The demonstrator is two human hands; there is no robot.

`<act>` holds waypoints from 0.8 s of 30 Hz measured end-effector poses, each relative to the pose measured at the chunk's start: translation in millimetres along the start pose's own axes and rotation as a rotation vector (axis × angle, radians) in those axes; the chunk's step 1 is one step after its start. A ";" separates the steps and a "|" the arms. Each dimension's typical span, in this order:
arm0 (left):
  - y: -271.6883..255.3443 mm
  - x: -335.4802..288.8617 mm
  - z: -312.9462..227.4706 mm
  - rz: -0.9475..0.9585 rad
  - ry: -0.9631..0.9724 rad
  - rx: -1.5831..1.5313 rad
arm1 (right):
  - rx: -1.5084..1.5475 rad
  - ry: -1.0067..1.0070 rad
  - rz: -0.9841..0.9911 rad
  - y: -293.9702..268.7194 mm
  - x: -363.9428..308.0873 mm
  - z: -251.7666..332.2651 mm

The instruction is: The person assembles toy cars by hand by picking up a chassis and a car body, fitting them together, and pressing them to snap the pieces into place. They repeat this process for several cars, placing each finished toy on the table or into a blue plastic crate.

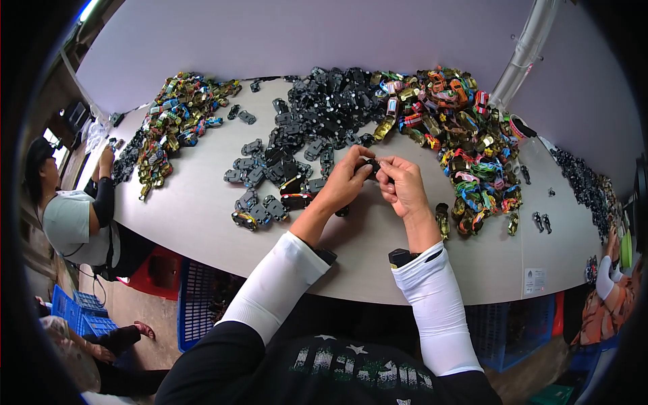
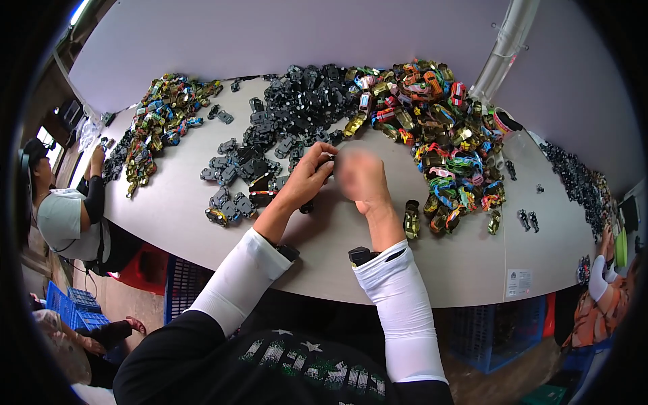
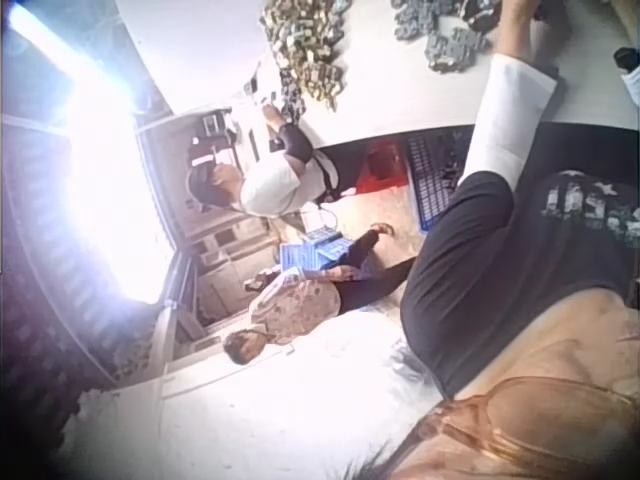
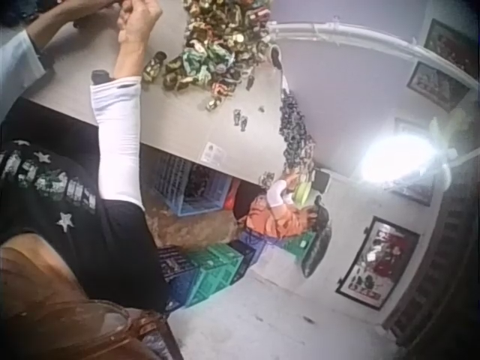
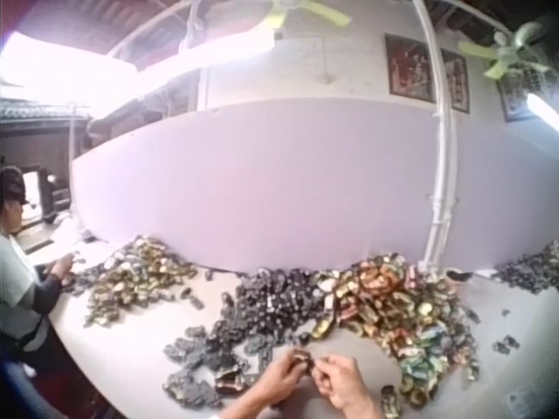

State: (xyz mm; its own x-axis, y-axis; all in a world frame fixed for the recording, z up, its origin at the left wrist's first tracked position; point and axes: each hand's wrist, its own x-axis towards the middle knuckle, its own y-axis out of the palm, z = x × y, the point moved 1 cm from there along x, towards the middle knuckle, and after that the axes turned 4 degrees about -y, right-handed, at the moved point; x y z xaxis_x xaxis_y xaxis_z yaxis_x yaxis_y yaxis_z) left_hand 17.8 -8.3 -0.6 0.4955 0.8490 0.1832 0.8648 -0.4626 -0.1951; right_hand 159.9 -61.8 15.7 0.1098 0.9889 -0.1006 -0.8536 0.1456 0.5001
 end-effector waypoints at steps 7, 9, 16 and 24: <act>0.5 -3.0 -3.9 0.018 -0.104 -0.039 | -0.054 -0.009 0.025 -2.9 2.5 -4.7; 0.3 -2.4 -0.7 0.018 -0.086 -0.032 | -0.082 -0.013 0.024 -1.9 1.8 -5.0; 2.1 -2.5 5.9 -0.071 0.067 0.110 | -0.483 -0.169 -0.118 10.9 1.0 -11.9; -6.7 4.8 -1.4 -0.177 0.078 0.152 | -0.640 -0.496 -0.173 -3.0 16.4 -27.5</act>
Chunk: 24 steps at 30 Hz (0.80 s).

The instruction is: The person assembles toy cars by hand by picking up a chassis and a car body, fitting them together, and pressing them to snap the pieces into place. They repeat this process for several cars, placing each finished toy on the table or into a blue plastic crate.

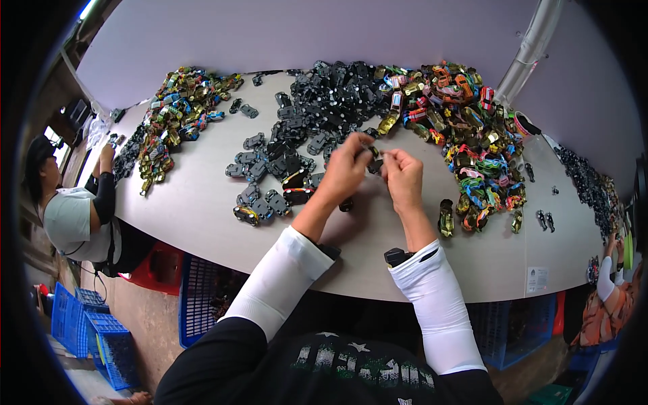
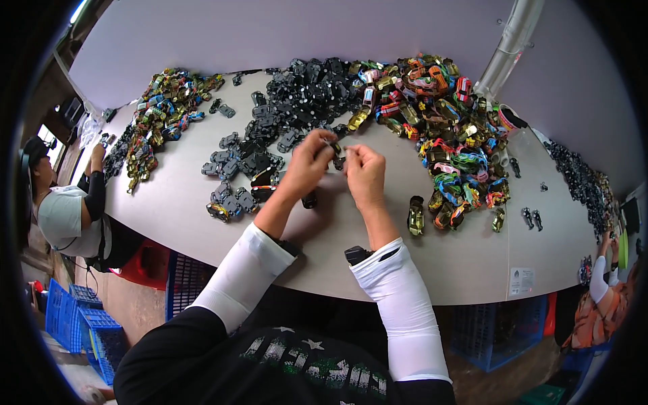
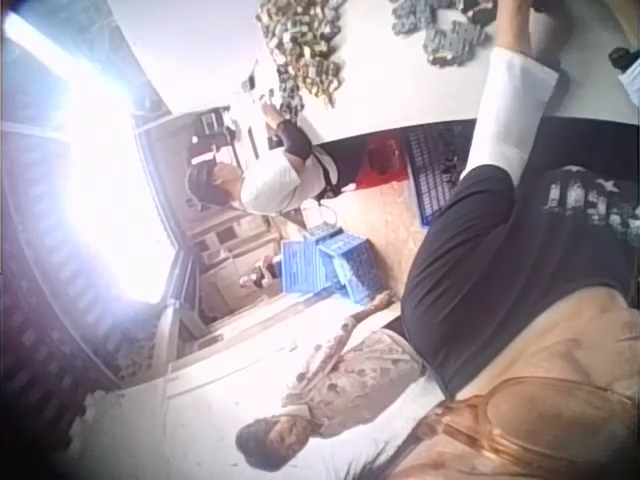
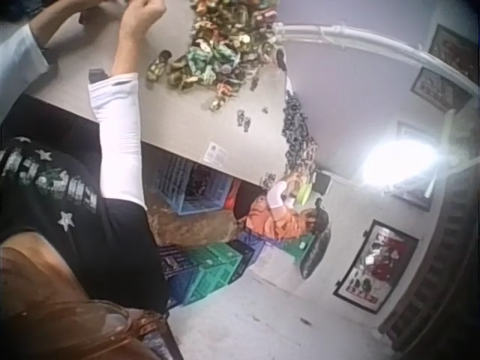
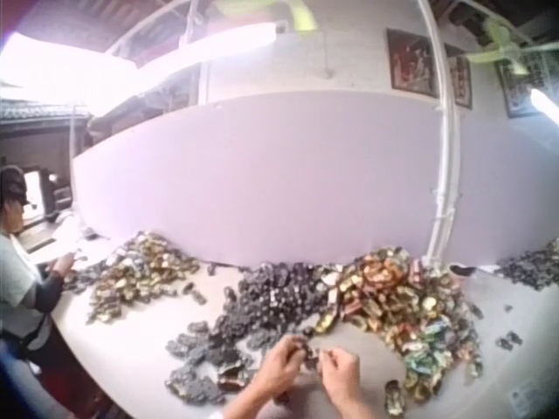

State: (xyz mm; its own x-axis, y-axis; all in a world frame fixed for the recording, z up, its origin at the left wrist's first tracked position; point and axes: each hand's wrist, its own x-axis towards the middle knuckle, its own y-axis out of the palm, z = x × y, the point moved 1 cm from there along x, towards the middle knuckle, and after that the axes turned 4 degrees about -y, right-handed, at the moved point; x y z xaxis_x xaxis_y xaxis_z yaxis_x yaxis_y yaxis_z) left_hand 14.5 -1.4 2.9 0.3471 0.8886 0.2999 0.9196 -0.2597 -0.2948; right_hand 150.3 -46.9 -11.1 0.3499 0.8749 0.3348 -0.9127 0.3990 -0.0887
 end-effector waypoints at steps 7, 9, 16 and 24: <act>-50.6 11.4 13.2 -0.302 -0.196 0.255 | -0.392 0.036 -0.199 -23.1 8.9 -8.2; -57.4 8.7 9.4 -0.359 -0.211 0.521 | -0.587 0.023 -0.159 -24.8 7.3 -9.2; -59.6 3.2 17.1 -0.237 -0.297 0.790 | -0.831 -0.028 -0.091 -20.8 2.6 -10.8; -39.4 5.0 14.8 -0.222 -0.163 1.008 | -0.889 -0.045 -0.017 -18.3 -1.2 0.3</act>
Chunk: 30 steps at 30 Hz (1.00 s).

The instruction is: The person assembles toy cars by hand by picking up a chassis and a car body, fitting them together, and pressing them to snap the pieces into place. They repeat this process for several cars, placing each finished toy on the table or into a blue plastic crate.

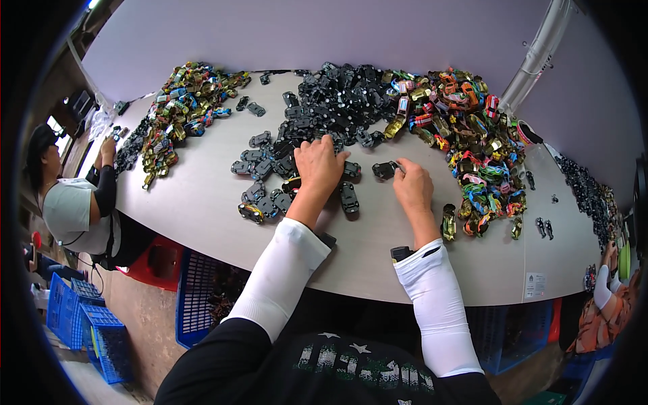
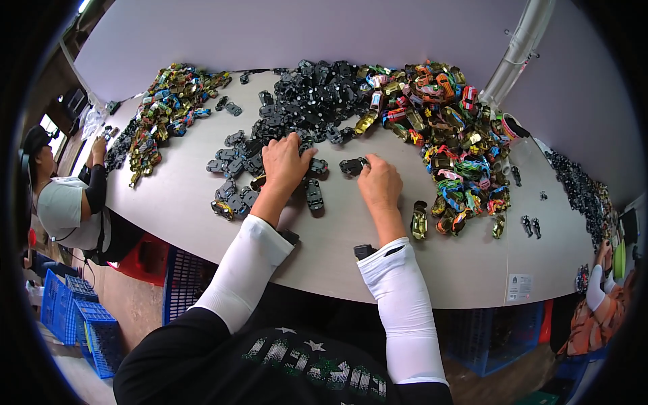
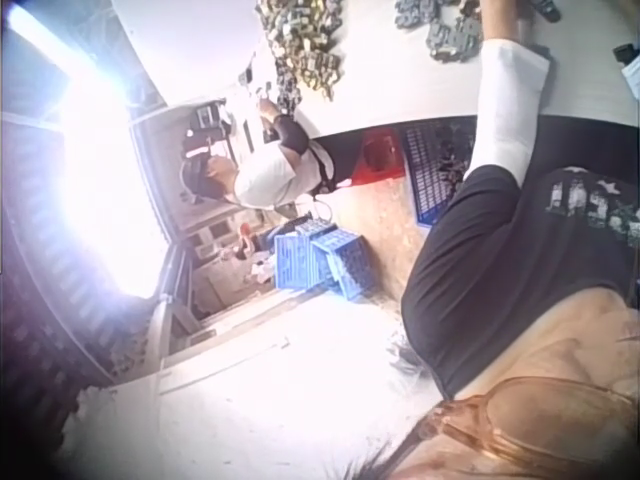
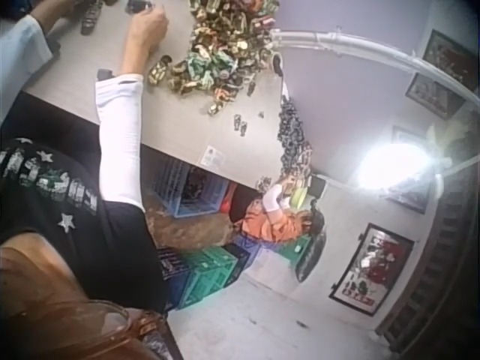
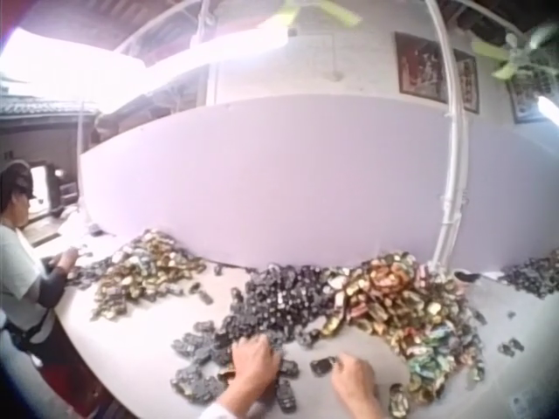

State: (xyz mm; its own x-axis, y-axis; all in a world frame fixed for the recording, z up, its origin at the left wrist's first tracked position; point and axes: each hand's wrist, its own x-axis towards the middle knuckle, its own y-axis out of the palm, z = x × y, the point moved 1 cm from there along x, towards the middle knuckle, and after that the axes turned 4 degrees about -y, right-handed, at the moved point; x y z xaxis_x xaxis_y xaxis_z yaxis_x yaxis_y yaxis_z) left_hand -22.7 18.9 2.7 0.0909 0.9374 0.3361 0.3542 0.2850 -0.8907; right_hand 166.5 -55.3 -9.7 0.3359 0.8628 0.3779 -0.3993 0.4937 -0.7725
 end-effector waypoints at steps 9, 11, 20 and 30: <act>4.7 -6.0 -10.5 0.044 0.049 -0.119 | 0.170 -0.208 0.184 7.7 -5.0 7.8; 1.4 -8.2 -13.6 0.091 0.030 -0.115 | 0.209 -0.209 0.178 10.8 -5.1 8.2; 11.0 -3.7 -11.0 0.181 0.133 -0.142 | 0.568 0.035 0.148 26.0 3.9 -18.9; 0.6 -1.4 -6.4 -0.164 0.212 -0.210 | 0.419 -0.156 0.324 -0.8 0.4 7.1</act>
State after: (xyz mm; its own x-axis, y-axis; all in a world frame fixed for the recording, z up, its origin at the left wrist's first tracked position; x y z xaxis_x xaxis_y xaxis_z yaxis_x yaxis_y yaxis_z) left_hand -16.6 16.5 3.6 0.2003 0.8138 0.5456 0.5621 0.3606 -0.7443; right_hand 160.9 -54.6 -5.2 0.0214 0.9679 0.2503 -0.7771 0.1736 -0.6050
